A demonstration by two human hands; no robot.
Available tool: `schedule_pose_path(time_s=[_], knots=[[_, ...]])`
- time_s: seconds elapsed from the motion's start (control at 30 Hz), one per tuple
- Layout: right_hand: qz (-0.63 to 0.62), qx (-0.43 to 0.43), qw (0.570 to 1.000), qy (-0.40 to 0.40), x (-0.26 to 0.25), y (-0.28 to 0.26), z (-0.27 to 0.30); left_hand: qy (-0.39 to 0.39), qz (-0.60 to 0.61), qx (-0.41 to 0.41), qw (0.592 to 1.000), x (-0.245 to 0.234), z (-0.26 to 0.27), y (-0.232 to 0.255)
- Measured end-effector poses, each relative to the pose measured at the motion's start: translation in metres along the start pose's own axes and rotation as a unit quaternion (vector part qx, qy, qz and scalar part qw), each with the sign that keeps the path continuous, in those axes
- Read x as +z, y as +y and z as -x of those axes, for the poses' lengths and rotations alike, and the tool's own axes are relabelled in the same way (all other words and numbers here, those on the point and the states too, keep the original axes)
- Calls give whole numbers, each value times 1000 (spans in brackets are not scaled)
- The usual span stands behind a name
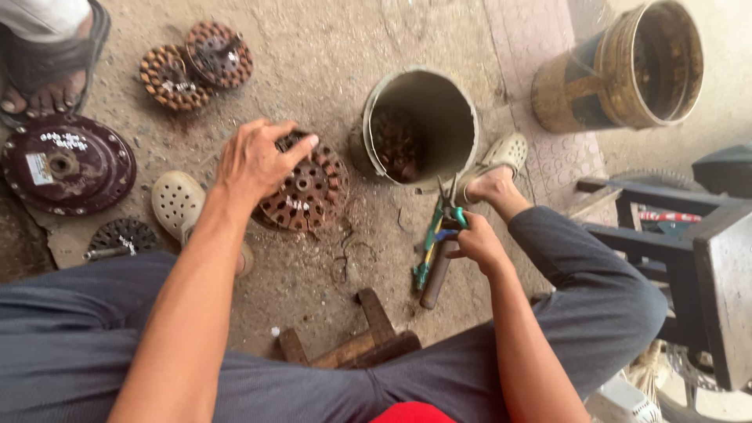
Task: The person uses pliers to pull copper wire segments out of the slots of a motor stator and drops them into a bucket. The person rotates the stator to access different slots and continues removing wire until the end of the clip.
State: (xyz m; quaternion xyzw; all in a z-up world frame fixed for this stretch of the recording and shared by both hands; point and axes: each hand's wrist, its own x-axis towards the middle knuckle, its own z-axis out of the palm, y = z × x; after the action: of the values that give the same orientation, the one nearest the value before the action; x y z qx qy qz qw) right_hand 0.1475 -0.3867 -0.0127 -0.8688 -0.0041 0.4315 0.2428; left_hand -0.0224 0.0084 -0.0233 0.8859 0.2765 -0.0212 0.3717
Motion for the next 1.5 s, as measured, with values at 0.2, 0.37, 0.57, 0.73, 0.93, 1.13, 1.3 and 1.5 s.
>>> schedule_pose_path(time_s=[0.2,0.37,0.57,0.73,0.93,1.13,1.3,1.5], knots=[[-439,-60,865,-235,31,-54,87,-93,-37,-9,995,-17,0,16],[-593,-84,744,-295,60,-69,118,-120,-112,99,981,-7,-12,31],[-295,-89,925,-223,66,-87,130,4,-70,177,982,9,-18,20],[4,-174,971,-163,67,-95,144,115,-46,133,983,22,-5,7],[69,-173,973,-136,71,-104,148,88,26,-50,995,24,9,13],[215,-153,962,-69,59,-135,157,73,73,-160,982,22,14,39],[215,-228,949,15,82,-131,154,143,53,-66,986,37,11,26],[178,-267,947,19,96,-110,135,127,64,-85,986,37,11,25]])
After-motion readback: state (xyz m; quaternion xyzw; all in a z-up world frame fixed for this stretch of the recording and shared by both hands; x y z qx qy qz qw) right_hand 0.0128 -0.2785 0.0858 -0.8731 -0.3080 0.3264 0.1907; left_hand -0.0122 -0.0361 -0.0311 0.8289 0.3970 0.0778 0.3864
